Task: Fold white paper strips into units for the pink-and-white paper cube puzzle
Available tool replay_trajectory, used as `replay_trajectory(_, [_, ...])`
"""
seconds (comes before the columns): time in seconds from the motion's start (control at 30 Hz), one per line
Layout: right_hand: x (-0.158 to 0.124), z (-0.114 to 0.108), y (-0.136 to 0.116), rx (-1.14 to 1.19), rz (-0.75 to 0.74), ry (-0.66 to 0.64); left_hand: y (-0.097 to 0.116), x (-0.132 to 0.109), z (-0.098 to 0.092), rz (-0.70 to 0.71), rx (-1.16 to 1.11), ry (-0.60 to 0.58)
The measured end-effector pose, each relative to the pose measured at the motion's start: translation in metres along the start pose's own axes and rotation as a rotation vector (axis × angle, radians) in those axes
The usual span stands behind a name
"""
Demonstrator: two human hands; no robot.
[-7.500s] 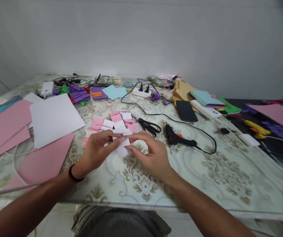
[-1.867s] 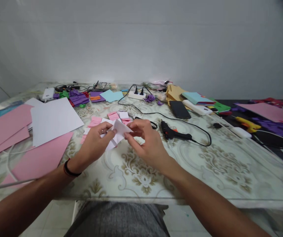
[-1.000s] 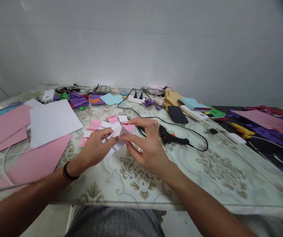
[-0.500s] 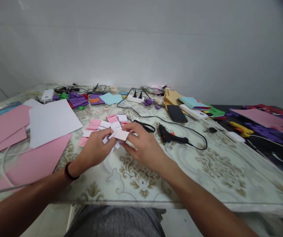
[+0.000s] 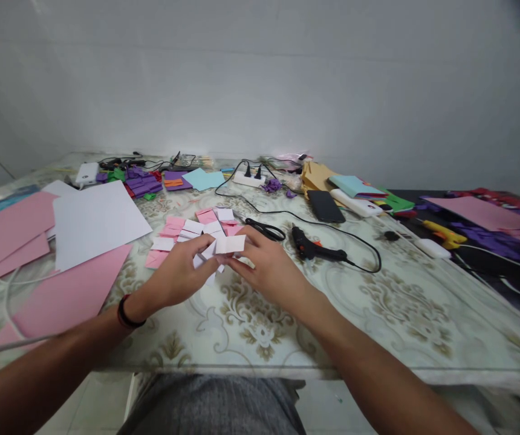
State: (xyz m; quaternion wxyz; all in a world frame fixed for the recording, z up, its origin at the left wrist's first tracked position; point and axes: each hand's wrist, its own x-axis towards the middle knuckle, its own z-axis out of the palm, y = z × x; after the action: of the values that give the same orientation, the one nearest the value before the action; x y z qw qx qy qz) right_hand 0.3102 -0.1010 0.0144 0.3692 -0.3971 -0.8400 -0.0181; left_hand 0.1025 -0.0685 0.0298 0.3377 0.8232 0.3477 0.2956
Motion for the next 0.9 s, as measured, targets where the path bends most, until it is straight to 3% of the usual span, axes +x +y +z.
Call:
replay_trajectory(0.2, [0.004, -0.007, -0.012, 0.122, 0.020, 0.133, -0.003, 0.002, 0.000, -0.030, -0.256, 0.041])
replay_trajectory(0.37, [0.004, -0.005, -0.021, 0.117, 0.052, 0.226, 0.000, -0.001, 0.003, 0.003, -0.257, 0.049])
replay_trajectory(0.6, [0.004, 0.006, -0.028, 0.134, 0.066, 0.305, 0.001, -0.005, 0.011, 0.018, -0.347, 0.212])
replay_trajectory(0.77, [0.002, 0.018, -0.038, 0.443, 0.208, 0.489, 0.009, -0.009, 0.013, -0.006, -0.427, 0.269])
replay_trajectory(0.9, [0.005, 0.019, -0.044, 0.679, 0.385, 0.460, 0.014, -0.010, 0.017, -0.006, -0.438, 0.320])
